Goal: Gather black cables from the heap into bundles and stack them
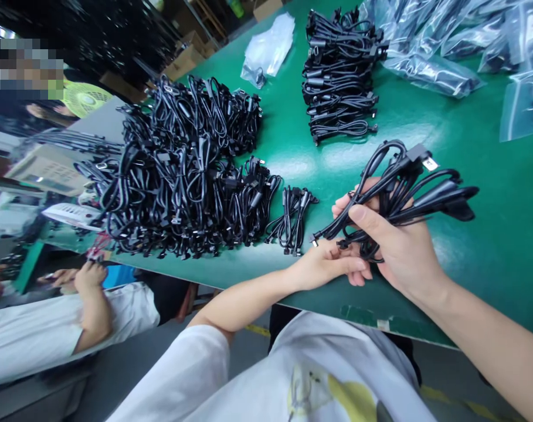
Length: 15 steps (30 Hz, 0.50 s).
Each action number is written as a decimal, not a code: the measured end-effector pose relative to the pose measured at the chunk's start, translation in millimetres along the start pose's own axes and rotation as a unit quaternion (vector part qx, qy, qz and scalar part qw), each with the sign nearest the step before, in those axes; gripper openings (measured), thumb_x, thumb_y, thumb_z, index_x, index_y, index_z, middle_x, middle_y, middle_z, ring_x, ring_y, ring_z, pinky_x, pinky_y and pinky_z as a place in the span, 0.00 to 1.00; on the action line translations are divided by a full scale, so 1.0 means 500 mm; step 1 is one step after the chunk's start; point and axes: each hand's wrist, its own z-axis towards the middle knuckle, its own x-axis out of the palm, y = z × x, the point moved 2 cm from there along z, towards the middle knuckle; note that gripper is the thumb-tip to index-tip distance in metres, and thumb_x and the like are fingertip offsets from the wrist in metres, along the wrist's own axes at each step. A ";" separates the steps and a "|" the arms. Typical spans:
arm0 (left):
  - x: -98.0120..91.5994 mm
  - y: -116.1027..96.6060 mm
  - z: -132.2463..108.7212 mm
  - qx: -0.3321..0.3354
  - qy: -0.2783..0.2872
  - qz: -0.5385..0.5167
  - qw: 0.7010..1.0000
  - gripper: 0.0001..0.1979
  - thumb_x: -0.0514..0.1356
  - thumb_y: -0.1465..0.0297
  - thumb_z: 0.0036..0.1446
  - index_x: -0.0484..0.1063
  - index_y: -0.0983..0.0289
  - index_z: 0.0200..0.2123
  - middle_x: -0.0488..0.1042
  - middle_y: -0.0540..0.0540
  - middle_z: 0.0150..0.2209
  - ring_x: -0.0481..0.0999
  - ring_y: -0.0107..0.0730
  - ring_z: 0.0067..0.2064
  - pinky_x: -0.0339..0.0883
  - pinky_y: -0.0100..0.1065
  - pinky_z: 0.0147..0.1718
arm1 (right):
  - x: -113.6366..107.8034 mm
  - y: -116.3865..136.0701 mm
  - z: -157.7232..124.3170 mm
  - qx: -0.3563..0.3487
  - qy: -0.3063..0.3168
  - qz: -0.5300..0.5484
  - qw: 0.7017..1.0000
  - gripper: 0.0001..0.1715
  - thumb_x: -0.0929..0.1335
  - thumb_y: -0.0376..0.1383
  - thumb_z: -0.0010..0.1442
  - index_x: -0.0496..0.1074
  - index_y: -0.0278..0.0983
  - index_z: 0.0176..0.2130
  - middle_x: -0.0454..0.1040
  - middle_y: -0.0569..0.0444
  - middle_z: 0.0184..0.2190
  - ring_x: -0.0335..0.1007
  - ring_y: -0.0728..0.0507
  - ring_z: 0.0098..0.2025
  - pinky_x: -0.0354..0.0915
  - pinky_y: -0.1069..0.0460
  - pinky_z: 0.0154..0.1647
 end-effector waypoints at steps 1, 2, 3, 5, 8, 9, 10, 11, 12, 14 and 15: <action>-0.001 -0.002 0.000 0.003 0.003 0.007 1.000 0.23 0.68 0.53 0.49 0.72 0.70 0.32 0.74 0.52 0.29 0.74 0.24 0.30 0.70 0.31 0.34 | 0.000 -0.001 -0.001 0.003 0.001 0.001 1.000 0.12 0.75 0.35 0.55 0.72 0.42 0.40 0.77 0.60 0.36 0.77 0.47 0.41 0.77 0.51 0.41; -0.003 -0.002 0.000 0.007 0.007 0.012 1.000 0.23 0.67 0.52 0.50 0.73 0.70 0.32 0.74 0.52 0.29 0.75 0.23 0.30 0.70 0.30 0.34 | 0.000 -0.001 -0.002 0.004 -0.001 0.003 1.000 0.12 0.75 0.35 0.55 0.72 0.43 0.39 0.77 0.60 0.36 0.77 0.47 0.41 0.77 0.52 0.40; -0.004 -0.002 0.001 0.010 0.012 0.018 1.000 0.24 0.66 0.52 0.50 0.73 0.70 0.32 0.74 0.52 0.29 0.75 0.24 0.30 0.70 0.30 0.34 | -0.001 -0.001 -0.004 0.004 -0.003 0.000 1.000 0.12 0.75 0.35 0.55 0.72 0.44 0.39 0.77 0.61 0.36 0.77 0.47 0.41 0.77 0.52 0.39; -0.007 0.000 0.001 0.014 0.019 0.026 0.999 0.24 0.66 0.51 0.51 0.73 0.70 0.32 0.75 0.53 0.29 0.75 0.24 0.31 0.70 0.30 0.35 | -0.002 0.000 -0.008 0.001 -0.011 -0.019 1.000 0.11 0.75 0.36 0.56 0.72 0.44 0.39 0.78 0.61 0.37 0.77 0.47 0.42 0.78 0.52 0.39; -0.010 0.004 0.002 0.020 0.013 0.025 0.999 0.24 0.66 0.51 0.51 0.73 0.69 0.33 0.76 0.54 0.31 0.75 0.25 0.32 0.71 0.32 0.36 | -0.003 0.002 -0.014 -0.012 -0.018 -0.051 0.998 0.13 0.75 0.37 0.56 0.72 0.44 0.41 0.79 0.59 0.38 0.77 0.46 0.43 0.78 0.52 0.40; -0.011 0.005 0.002 0.020 0.012 0.023 0.999 0.24 0.67 0.52 0.50 0.73 0.69 0.34 0.76 0.55 0.32 0.75 0.25 0.32 0.71 0.32 0.36 | -0.003 0.003 -0.015 -0.013 -0.018 -0.053 0.998 0.13 0.75 0.38 0.56 0.72 0.44 0.41 0.79 0.59 0.38 0.77 0.46 0.43 0.78 0.52 0.39; -0.011 0.007 0.002 0.020 0.011 0.018 1.000 0.23 0.68 0.53 0.49 0.73 0.69 0.34 0.76 0.55 0.33 0.76 0.25 0.32 0.71 0.33 0.36 | -0.003 0.004 -0.015 -0.012 -0.019 -0.053 0.998 0.14 0.75 0.38 0.55 0.72 0.44 0.41 0.79 0.59 0.38 0.77 0.46 0.43 0.78 0.52 0.38; -0.011 0.008 0.003 0.021 0.008 0.010 1.000 0.23 0.69 0.53 0.48 0.72 0.69 0.35 0.76 0.55 0.33 0.76 0.26 0.32 0.71 0.33 0.36 | -0.003 0.004 -0.014 -0.011 -0.021 -0.052 0.998 0.14 0.75 0.38 0.55 0.72 0.43 0.41 0.79 0.58 0.38 0.77 0.45 0.43 0.78 0.52 0.38; -0.012 0.009 0.003 0.023 0.004 0.001 1.000 0.24 0.70 0.54 0.47 0.72 0.69 0.36 0.76 0.54 0.33 0.76 0.26 0.32 0.71 0.34 0.37 | -0.004 0.005 -0.013 -0.011 -0.023 -0.049 0.998 0.14 0.75 0.37 0.55 0.72 0.43 0.41 0.80 0.58 0.38 0.77 0.46 0.43 0.78 0.52 0.39; -0.015 0.009 0.004 0.034 -0.018 -0.023 0.999 0.26 0.72 0.57 0.44 0.71 0.67 0.41 0.75 0.53 0.33 0.76 0.26 0.32 0.71 0.34 0.38 | -0.004 0.006 -0.009 -0.005 -0.028 -0.039 0.999 0.16 0.75 0.37 0.55 0.73 0.43 0.44 0.80 0.58 0.38 0.78 0.46 0.43 0.77 0.52 0.40; -0.017 0.009 0.005 0.044 -0.037 -0.034 0.998 0.28 0.73 0.57 0.43 0.70 0.67 0.42 0.75 0.52 0.33 0.77 0.26 0.33 0.71 0.35 0.38 | -0.005 0.007 -0.006 0.004 -0.029 -0.033 0.999 0.17 0.75 0.37 0.55 0.73 0.43 0.44 0.80 0.58 0.38 0.78 0.46 0.43 0.77 0.52 0.40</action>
